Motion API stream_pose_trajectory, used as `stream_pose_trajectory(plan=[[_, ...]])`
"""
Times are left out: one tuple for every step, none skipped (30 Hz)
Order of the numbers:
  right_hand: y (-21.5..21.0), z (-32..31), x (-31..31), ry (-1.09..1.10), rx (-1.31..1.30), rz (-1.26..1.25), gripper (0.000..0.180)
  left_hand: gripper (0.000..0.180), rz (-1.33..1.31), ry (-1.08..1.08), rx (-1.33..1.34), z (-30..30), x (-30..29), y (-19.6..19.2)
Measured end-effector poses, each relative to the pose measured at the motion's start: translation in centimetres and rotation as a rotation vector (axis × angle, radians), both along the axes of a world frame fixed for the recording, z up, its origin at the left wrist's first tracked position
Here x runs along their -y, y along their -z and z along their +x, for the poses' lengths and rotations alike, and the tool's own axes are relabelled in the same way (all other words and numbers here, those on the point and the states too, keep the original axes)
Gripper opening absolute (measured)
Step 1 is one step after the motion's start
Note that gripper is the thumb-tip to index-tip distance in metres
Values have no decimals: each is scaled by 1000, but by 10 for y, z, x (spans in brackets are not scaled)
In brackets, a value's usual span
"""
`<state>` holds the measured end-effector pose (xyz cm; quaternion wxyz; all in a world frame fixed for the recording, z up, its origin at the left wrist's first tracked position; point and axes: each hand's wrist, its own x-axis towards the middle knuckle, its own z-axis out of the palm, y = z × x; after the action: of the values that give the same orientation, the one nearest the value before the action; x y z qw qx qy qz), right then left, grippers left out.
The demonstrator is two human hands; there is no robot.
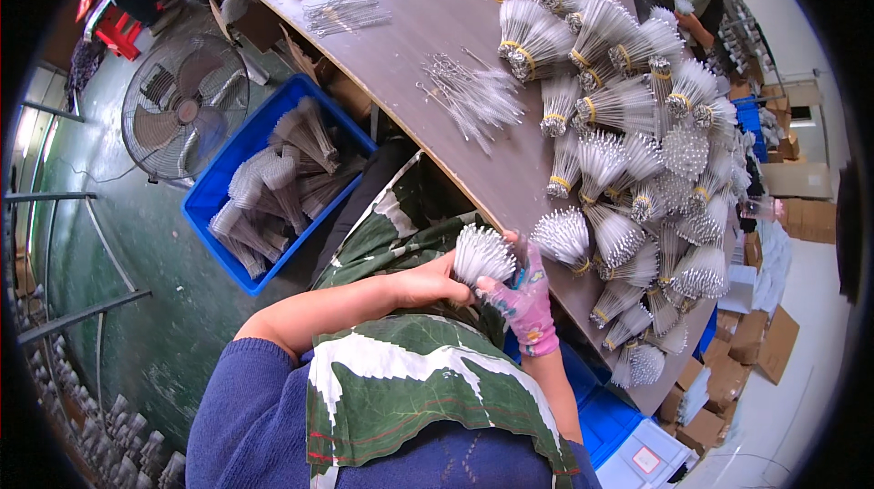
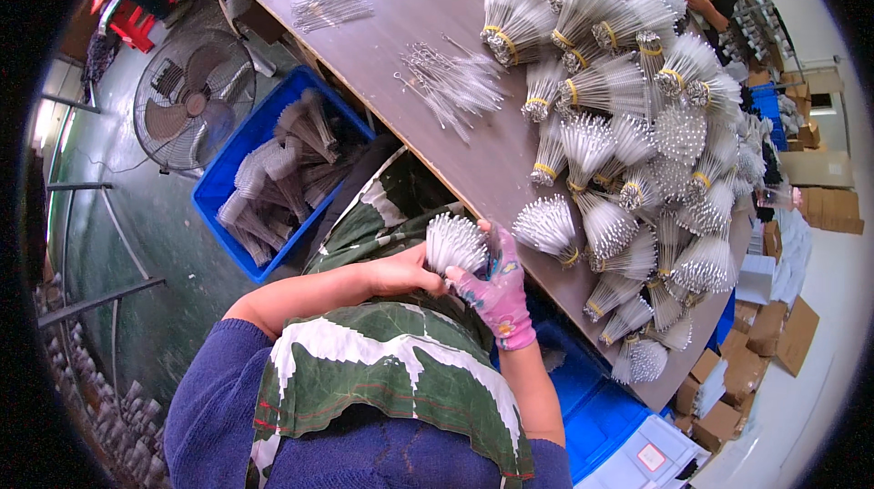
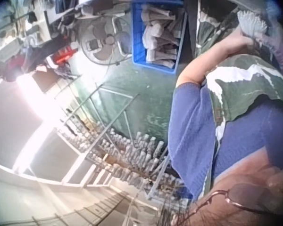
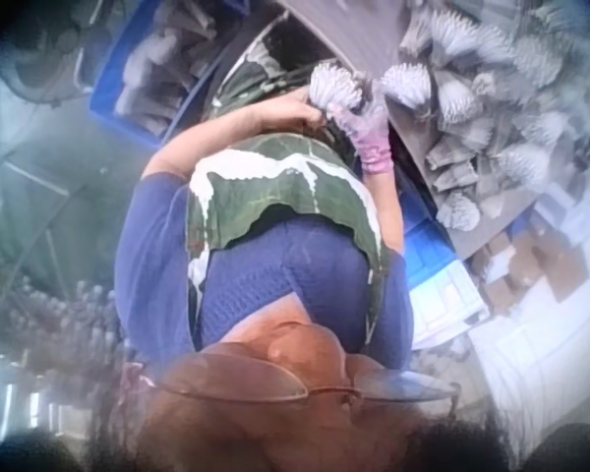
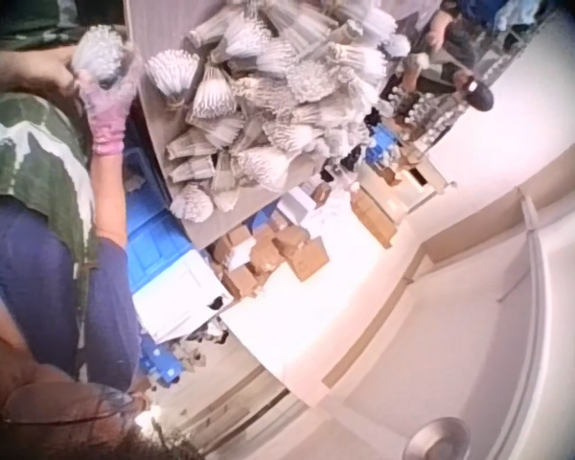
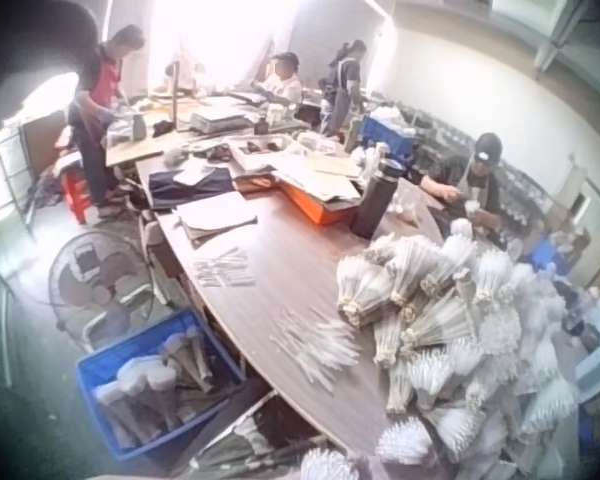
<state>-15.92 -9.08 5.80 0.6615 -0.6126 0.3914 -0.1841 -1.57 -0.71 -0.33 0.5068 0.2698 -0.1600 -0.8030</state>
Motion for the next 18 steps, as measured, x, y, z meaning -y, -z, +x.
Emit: stream_pose_trajectory(plan=[[0,2,-5,-5,0,-2,74,61,-96,-164,273,0,2,-6],[0,5,-10,35,-26,-94,75,68,-141,-199,330,-3,2,4],[-1,7,-14,77,-51,-186,77,68,-141,-204,330,-3,3,10],[-1,9,-15,62,-66,-271,81,64,-232,-230,502,-2,5,14],[-2,9,-17,58,-67,-273,81,60,-322,-253,675,-1,5,18],[-3,9,-19,60,-67,-254,84,60,-322,-257,673,-1,5,21],[-3,8,-20,62,-66,-235,86,57,-356,-242,736,-1,4,22],[0,5,-19,31,-125,-290,89,54,-388,-226,799,-1,4,23],[2,4,-18,29,-126,-290,89,54,-388,-227,798,-1,5,24],[2,2,-17,24,-130,-297,89,48,-404,-241,823,-2,6,21],[3,2,-17,18,-134,-304,89,43,-421,-254,848,-3,7,20],[4,0,-18,20,-138,-303,89,43,-421,-252,845,-2,6,18],[5,0,-19,20,-136,-311,88,40,-419,-244,814,-1,6,16],[5,-1,-19,21,-134,-320,88,38,-418,-236,784,-1,6,15],[4,0,-19,22,-135,-320,88,38,-418,-235,782,-1,5,16],[2,0,-20,24,-136,-301,88,36,-417,-227,779,-1,5,18],[0,1,-20,25,-137,-283,88,35,-415,-220,776,-1,4,19],[0,1,-20,26,-138,-284,88,35,-416,-219,775,0,4,19]])
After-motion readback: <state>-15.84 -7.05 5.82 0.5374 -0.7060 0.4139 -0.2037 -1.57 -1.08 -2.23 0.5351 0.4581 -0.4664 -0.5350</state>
